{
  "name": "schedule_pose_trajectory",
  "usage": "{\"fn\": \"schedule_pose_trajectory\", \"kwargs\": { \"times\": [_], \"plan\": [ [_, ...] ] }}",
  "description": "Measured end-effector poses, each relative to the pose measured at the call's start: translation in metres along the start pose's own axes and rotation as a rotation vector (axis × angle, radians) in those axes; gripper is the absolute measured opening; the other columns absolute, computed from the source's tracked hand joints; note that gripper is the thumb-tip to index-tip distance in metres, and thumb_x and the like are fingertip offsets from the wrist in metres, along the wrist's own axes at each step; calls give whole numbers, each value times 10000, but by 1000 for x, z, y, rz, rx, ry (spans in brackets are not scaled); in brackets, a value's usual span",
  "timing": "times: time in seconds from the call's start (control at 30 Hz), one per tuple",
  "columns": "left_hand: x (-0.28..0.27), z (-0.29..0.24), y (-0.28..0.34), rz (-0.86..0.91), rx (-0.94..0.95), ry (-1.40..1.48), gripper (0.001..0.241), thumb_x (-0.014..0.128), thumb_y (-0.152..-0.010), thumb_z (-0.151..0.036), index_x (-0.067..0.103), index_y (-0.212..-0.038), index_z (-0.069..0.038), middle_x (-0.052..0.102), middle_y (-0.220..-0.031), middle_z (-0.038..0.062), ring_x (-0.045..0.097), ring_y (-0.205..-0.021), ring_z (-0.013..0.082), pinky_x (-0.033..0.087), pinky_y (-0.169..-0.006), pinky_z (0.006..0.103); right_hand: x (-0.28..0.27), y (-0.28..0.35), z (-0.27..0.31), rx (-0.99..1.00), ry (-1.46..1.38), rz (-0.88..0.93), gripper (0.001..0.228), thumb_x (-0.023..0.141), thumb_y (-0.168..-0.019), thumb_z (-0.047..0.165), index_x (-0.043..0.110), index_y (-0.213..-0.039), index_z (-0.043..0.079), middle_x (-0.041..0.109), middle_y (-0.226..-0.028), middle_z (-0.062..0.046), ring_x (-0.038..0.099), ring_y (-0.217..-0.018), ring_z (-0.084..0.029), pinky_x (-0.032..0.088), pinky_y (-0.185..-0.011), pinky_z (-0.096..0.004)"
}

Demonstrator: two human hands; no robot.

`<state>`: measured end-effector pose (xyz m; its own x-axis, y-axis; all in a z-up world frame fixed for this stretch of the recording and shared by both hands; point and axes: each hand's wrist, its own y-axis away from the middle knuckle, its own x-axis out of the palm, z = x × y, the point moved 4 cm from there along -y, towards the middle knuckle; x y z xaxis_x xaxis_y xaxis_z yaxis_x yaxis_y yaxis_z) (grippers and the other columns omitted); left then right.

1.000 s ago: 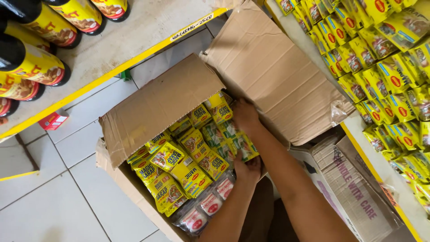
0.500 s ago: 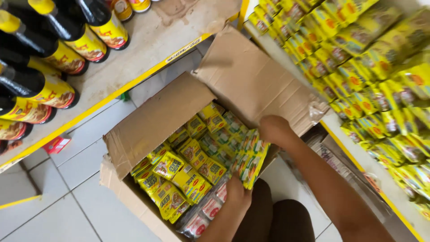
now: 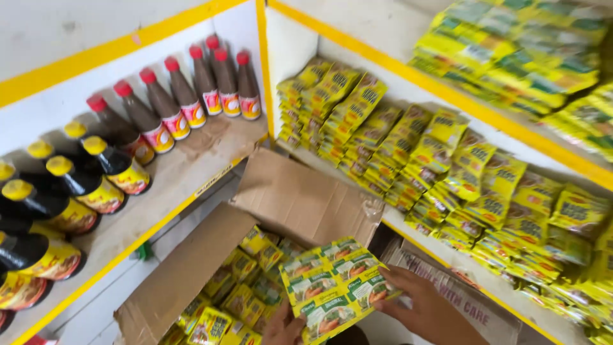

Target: Stocking seasoning packets onto grocery store shelves from a cardboard box.

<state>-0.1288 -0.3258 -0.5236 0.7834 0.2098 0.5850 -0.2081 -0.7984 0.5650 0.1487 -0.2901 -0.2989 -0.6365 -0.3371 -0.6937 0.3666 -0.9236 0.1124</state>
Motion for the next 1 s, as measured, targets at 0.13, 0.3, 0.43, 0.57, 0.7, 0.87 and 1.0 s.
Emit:
{"fn": "schedule_pose_trajectory", "kwargs": {
  "times": [0.13,0.3,0.43,0.57,0.7,0.87,1.0],
  "plan": [
    [86,-106,60,400,474,-126,725,514,-953,115,242,-1615,3,513,-1558,207,446,-1360,408,301,-1111,522,-39,24,24,-127,183,-318,723,880,-767,311,628,-1395,58,564,-1477,-199,531,-1371,-363,427,-1058,-452],
    [194,-212,127,524,769,-219,712,525,-939,108,264,-1595,23,394,-1637,176,387,-1504,284,280,-1209,429,-105,40,91,-294,173,-692,772,902,-683,261,607,-1359,33,581,-1447,-222,572,-1343,-338,508,-1019,-404],
    [280,-277,155,445,885,-309,639,531,-948,73,364,-1564,49,357,-1666,130,344,-1528,234,269,-1200,382,-161,37,131,-323,201,-944,797,869,-696,267,574,-1380,-15,582,-1432,-257,623,-1289,-336,547,-982,-381],
    [377,-347,148,468,984,-504,610,510,-989,26,367,-1581,-14,405,-1643,100,351,-1510,194,271,-1190,308,-219,17,160,-328,312,-1123,725,831,-786,236,558,-1396,-45,573,-1439,-286,663,-1232,-351,564,-959,-384],
    [450,-394,77,459,1061,-705,645,522,-1007,-2,387,-1627,-118,584,-1438,140,514,-1192,204,373,-1048,284,-265,-12,160,-271,369,-1208,665,813,-856,189,553,-1416,-58,566,-1433,-311,668,-1223,-374,579,-940,-384],
    [526,-420,-33,654,1113,-687,619,508,-1027,9,374,-1620,-110,531,-1549,117,419,-1456,208,285,-1204,329,-299,-42,159,-200,498,-1325,543,762,-956,138,566,-1433,-32,528,-1458,-378,622,-1277,-462,568,-980,-446],
    [555,-426,-48,608,1069,-782,657,505,-995,-12,368,-1620,-164,502,-1437,153,501,-1394,243,372,-1171,354,-305,-53,160,-134,572,-1345,517,739,-969,147,571,-1431,-12,518,-1444,-388,601,-1264,-513,550,-979,-483]
  ]
}}
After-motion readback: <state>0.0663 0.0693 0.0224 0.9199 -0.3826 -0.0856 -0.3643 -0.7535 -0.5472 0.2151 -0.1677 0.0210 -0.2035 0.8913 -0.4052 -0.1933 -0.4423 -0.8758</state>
